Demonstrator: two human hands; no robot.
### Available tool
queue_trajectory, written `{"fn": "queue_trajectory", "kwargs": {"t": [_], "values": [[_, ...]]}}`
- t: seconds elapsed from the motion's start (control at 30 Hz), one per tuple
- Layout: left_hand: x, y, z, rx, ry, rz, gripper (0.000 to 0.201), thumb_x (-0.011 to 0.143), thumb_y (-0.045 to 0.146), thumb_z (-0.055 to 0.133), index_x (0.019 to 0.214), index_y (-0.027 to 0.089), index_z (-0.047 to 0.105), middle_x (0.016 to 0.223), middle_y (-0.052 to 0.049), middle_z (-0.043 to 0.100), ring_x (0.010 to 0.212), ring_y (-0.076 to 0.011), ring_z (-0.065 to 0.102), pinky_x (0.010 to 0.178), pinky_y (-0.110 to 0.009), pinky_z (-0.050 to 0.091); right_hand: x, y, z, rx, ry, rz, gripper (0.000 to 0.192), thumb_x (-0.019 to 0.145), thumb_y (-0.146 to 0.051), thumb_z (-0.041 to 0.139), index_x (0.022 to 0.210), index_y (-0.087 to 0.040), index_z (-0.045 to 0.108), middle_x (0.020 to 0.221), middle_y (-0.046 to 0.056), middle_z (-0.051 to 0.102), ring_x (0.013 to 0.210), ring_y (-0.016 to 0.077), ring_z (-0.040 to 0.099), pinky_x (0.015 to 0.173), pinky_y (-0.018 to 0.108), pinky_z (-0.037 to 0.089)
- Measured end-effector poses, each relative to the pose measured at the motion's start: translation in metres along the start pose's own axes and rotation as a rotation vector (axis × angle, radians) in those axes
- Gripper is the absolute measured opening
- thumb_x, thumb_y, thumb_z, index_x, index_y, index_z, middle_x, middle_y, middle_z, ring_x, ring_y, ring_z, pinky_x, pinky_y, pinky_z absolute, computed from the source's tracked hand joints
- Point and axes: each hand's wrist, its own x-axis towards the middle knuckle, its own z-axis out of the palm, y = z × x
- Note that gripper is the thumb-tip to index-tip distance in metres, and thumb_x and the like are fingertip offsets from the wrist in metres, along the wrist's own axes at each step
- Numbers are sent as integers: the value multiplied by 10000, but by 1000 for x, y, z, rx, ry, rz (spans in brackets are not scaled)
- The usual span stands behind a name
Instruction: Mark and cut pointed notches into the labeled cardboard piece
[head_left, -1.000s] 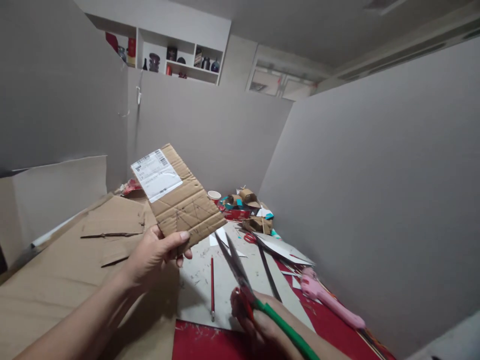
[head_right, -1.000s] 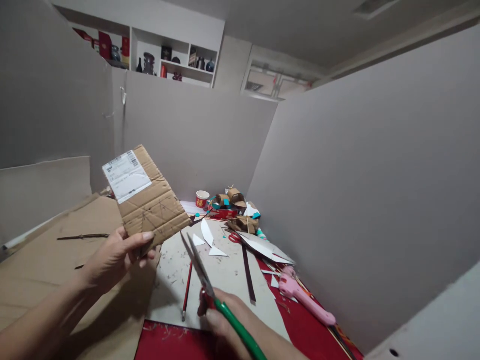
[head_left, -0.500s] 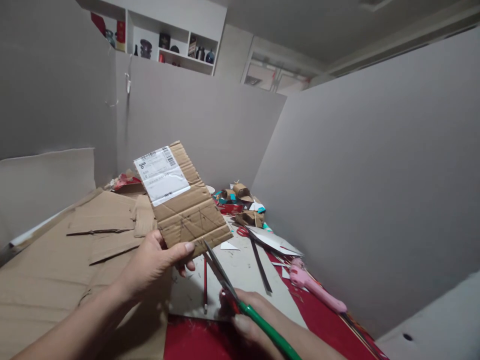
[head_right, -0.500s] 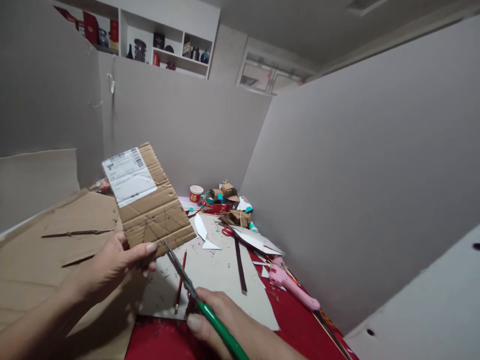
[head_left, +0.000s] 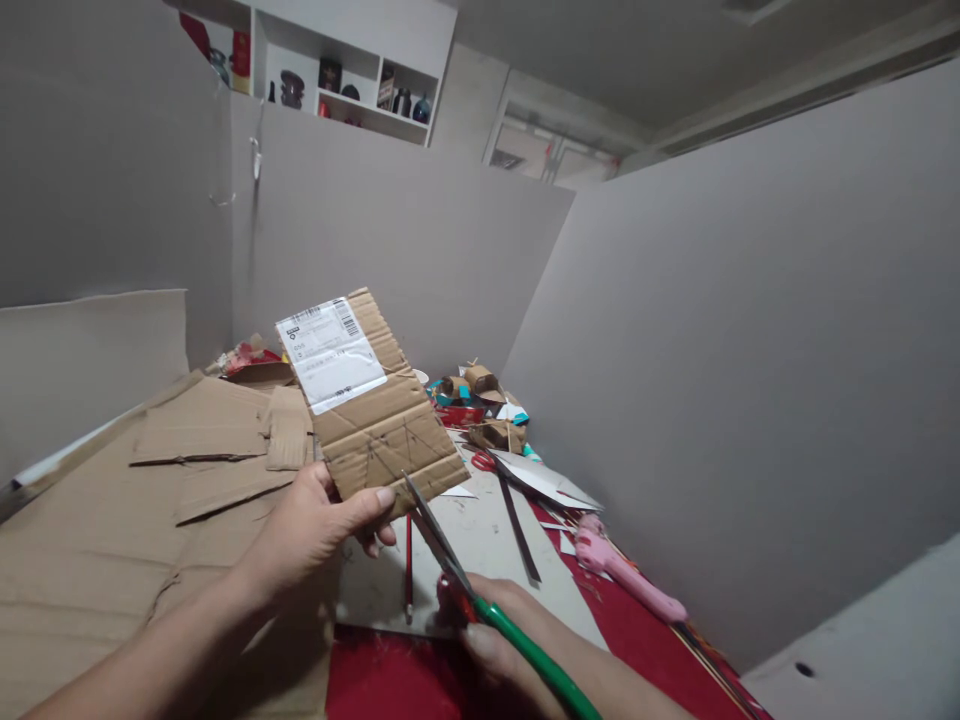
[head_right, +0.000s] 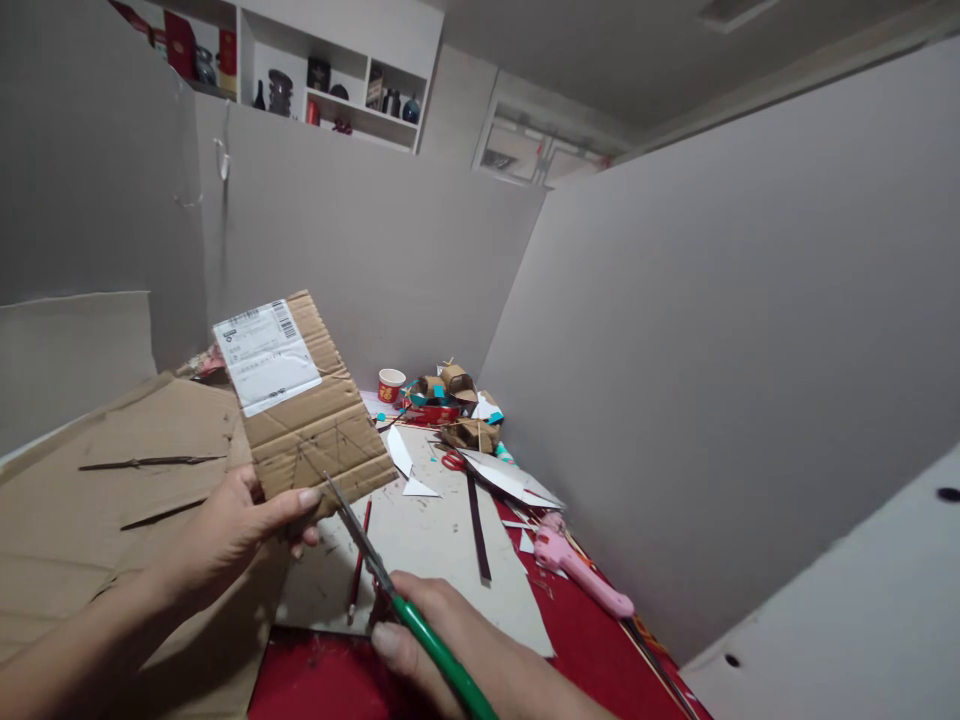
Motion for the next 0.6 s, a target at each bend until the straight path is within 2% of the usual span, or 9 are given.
{"fn": "queue_trajectory", "kwargs": {"t": [0.17, 0.3, 0.43, 0.6], "values": [[-1, 1, 2, 0, 11, -12, 324, 678, 396, 810, 745, 117, 661, 558, -22, 662, 486, -120, 578, 464, -213, 470, 2, 5, 1, 10, 6, 3, 562, 988, -590, 328, 1151, -127, 601, 916, 71, 617, 814, 192, 526, 849, 308, 474], [0, 1, 1, 1, 8, -13, 315, 677, 384, 809, 752, 116, 662, 576, -18, 663, 494, -120, 584, 464, -214, 471, 2, 3, -1, -32, 4, 4, 612, 986, -620, 277, 1139, -139, 624, 953, 94, 617, 848, 215, 520, 799, 305, 483], [0, 0, 0, 11, 0, -14, 320, 681, 390, 806, 754, 113, 665, 574, -26, 671, 484, -115, 579, 462, -209, 463, 2, 1, -1, -10, 15, 41, 686, 949, -700, 240, 1022, -143, 634, 854, 79, 560, 791, 208, 471, 712, 289, 464], [1, -1, -2, 25, -16, -7, 309, 694, 389, 802, 738, 113, 669, 556, -29, 671, 468, -102, 560, 463, -201, 452, 3, 5, 4, 114, 34, 51, 565, 951, -671, 310, 867, -155, 524, 740, 3, 418, 672, 142, 350, 602, 242, 359]]}}
